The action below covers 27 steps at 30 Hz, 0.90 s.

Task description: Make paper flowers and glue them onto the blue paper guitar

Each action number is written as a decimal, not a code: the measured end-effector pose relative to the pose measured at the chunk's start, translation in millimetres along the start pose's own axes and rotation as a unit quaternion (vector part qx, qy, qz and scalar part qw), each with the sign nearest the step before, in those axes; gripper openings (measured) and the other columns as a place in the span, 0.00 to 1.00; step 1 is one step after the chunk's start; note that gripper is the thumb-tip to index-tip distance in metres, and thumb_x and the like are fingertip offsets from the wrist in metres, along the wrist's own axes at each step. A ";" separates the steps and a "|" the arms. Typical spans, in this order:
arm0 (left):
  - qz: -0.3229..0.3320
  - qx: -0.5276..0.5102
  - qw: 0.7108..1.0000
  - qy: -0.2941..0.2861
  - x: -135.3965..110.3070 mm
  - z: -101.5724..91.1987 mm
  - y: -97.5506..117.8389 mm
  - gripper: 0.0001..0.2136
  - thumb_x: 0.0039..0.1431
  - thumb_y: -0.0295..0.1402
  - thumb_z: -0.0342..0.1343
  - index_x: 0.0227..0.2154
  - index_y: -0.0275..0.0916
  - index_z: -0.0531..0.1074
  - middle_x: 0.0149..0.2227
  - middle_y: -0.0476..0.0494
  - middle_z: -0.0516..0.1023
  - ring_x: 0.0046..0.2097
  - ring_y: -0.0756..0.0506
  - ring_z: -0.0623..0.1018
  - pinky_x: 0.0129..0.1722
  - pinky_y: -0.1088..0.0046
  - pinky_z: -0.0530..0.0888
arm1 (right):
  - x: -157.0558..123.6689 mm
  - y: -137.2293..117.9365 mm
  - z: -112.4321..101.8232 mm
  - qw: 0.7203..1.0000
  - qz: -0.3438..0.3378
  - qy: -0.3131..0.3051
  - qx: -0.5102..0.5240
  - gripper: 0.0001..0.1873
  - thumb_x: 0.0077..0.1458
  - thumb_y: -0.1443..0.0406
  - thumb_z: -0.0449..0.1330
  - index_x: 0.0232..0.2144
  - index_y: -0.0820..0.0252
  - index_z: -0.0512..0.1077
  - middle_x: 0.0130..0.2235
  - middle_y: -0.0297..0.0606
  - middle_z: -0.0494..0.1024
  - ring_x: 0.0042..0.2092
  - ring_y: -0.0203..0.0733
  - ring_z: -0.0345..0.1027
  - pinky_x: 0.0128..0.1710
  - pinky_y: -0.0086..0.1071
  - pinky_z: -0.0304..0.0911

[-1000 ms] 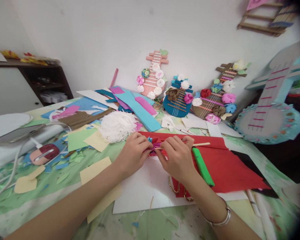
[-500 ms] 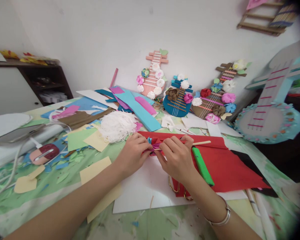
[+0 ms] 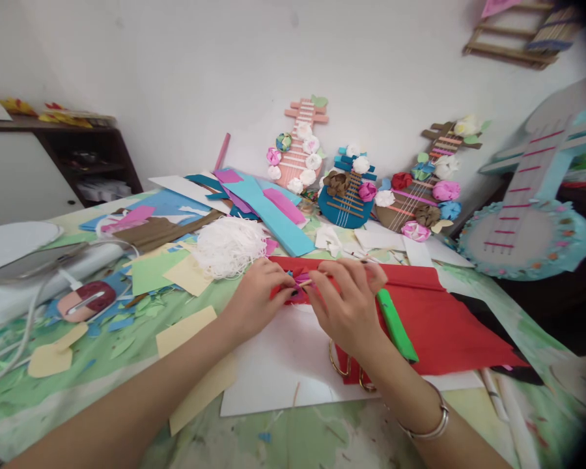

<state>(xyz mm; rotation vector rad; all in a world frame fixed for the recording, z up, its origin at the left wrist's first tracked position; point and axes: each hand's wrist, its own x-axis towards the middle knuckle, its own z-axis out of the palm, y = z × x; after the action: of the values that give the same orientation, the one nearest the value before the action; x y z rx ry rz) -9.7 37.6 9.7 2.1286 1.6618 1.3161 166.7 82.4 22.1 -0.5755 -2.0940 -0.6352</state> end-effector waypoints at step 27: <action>-0.285 -0.447 0.847 -0.045 0.3 2.2 7.7 0.12 0.49 0.38 0.64 0.34 0.36 0.79 0.33 0.42 0.81 0.34 0.47 0.78 0.38 0.70 0.73 | 3.6 -9.6 7.9 0.761 0.428 -0.128 0.470 0.04 0.47 0.65 0.59 0.24 0.58 0.68 0.28 0.33 0.70 0.32 0.38 0.62 0.34 0.34 0.58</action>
<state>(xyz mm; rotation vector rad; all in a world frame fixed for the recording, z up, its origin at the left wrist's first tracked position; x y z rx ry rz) -2.6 35.8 13.0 1.0305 1.1258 1.3546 154.2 80.6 18.8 -0.9123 -1.7759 1.0260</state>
